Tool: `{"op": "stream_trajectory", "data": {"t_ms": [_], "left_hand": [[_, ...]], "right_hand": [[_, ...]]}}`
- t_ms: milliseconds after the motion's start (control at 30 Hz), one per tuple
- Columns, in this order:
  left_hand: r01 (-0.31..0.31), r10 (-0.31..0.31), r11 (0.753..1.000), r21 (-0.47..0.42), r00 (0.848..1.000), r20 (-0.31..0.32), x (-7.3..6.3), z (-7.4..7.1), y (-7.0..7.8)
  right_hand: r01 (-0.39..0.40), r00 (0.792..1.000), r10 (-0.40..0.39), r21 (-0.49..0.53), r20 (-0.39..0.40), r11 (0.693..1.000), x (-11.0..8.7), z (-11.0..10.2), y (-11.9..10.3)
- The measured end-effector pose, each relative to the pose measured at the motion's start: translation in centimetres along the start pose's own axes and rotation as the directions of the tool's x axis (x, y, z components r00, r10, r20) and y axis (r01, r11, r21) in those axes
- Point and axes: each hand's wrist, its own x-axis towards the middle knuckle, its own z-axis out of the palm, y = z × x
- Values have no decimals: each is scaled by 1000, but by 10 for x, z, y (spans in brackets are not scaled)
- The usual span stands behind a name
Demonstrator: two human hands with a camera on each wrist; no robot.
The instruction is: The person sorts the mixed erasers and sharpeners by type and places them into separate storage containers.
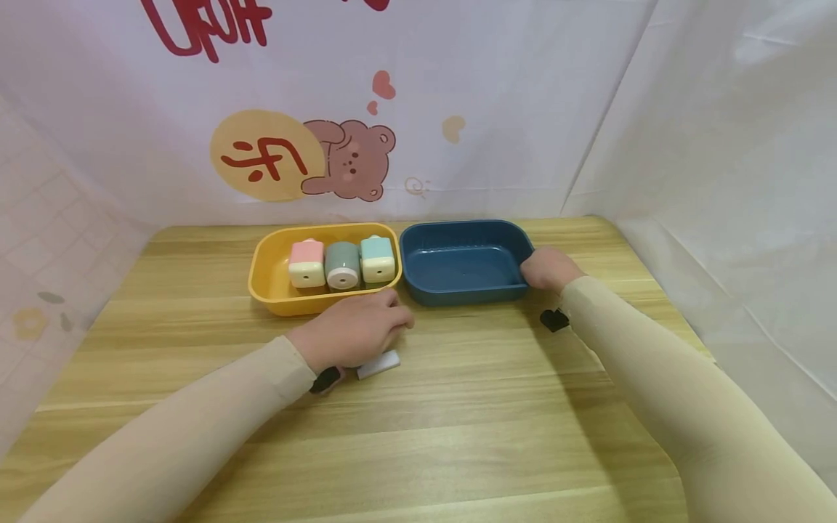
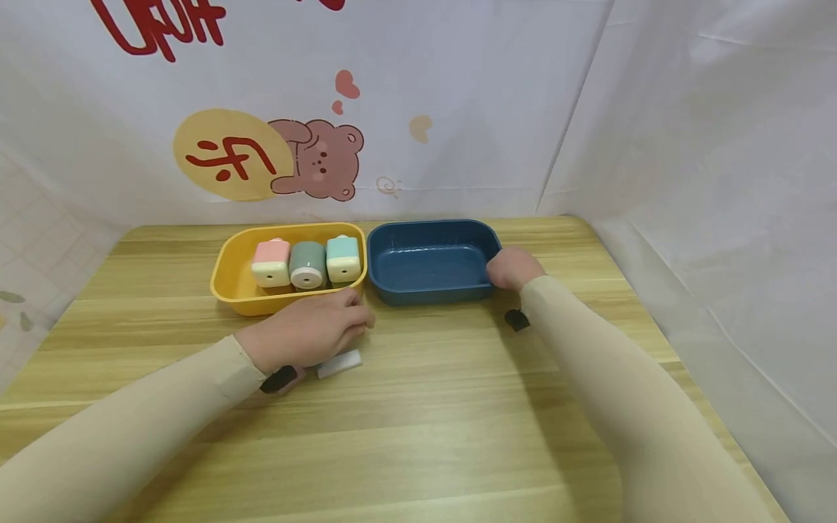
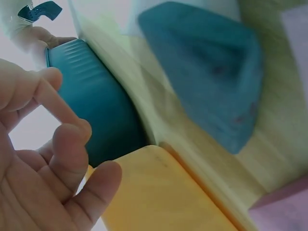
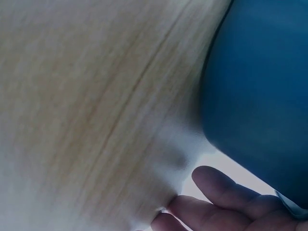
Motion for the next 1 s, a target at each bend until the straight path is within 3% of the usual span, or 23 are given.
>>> {"op": "stream_trajectory", "data": {"t_ms": [600,1000], "left_hand": [[-42,35,997,-61,993,-111,18,-22,0],[-12,-8,989,-150,992,-128,36,-28,2]], "right_hand": [[-7,1000,7,19,4,1000,4,2,2],[-26,1000,25,30,10,999,2,0,0]]}}
